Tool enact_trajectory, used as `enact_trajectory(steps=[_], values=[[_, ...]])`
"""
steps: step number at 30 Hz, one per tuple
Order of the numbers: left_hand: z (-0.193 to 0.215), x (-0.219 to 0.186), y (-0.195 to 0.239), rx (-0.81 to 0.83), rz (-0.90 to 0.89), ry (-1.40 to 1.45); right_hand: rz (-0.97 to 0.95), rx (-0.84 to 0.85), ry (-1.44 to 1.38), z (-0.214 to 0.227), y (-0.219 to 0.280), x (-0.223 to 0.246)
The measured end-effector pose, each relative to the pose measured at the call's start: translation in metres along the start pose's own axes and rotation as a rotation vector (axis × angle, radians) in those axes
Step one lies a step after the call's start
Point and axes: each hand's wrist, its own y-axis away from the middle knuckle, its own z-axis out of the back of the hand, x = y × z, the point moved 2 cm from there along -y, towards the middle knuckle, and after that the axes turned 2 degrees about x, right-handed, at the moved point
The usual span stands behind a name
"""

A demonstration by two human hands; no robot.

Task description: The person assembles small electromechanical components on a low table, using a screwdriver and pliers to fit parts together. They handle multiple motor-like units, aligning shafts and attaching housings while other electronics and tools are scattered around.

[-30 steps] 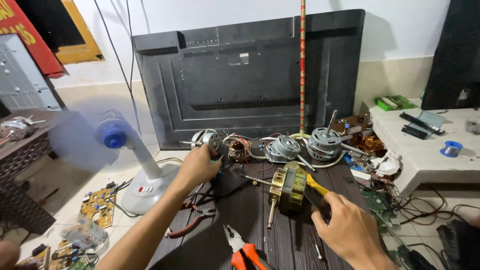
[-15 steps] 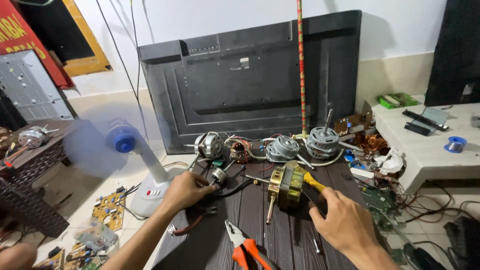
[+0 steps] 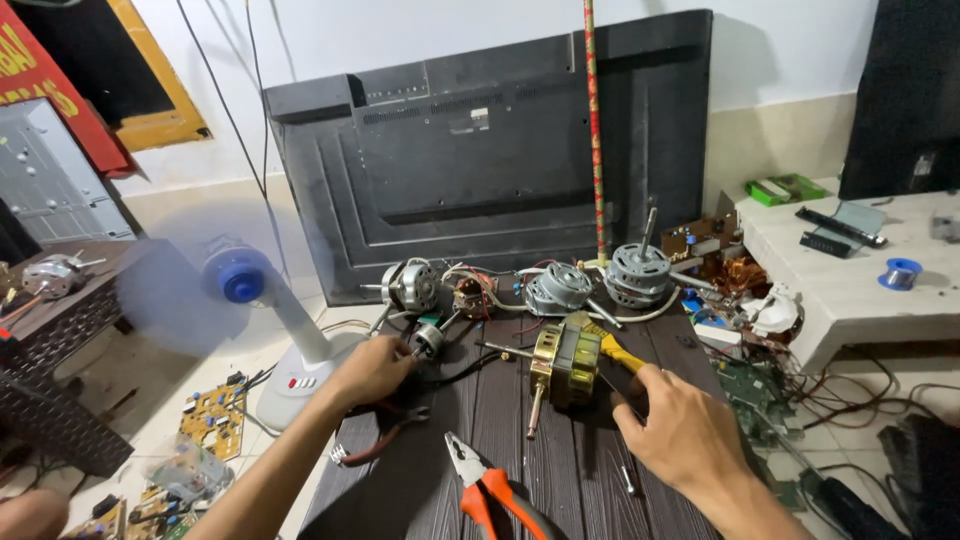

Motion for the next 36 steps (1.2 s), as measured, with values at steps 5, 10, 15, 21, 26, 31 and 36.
enact_trajectory(steps=[5, 10, 15, 21, 26, 31, 36], values=[[0.004, -0.011, 0.01, -0.078, 0.081, 0.07, 0.0, 0.009, -0.006, 0.0, -0.002, -0.001], [-0.001, -0.012, 0.012, -0.213, 0.121, 0.169, -0.003, 0.01, -0.011, 0.001, 0.0, 0.0], [-0.011, -0.01, 0.009, -0.296, 0.078, 0.213, -0.023, 0.035, -0.02, 0.003, 0.0, 0.002], [-0.022, -0.007, 0.003, -0.318, 0.033, 0.237, -0.002, 0.01, 0.001, -0.003, -0.002, -0.002], [-0.016, -0.007, 0.008, -0.425, -0.03, 0.385, -0.013, 0.029, -0.026, -0.002, 0.0, -0.001], [0.002, -0.012, 0.018, -0.579, -0.136, 0.562, -0.036, 0.054, -0.008, -0.003, -0.003, -0.002], [0.01, -0.013, 0.021, -0.764, -0.445, 0.409, -0.016, 0.022, -0.036, -0.004, -0.002, -0.003]])
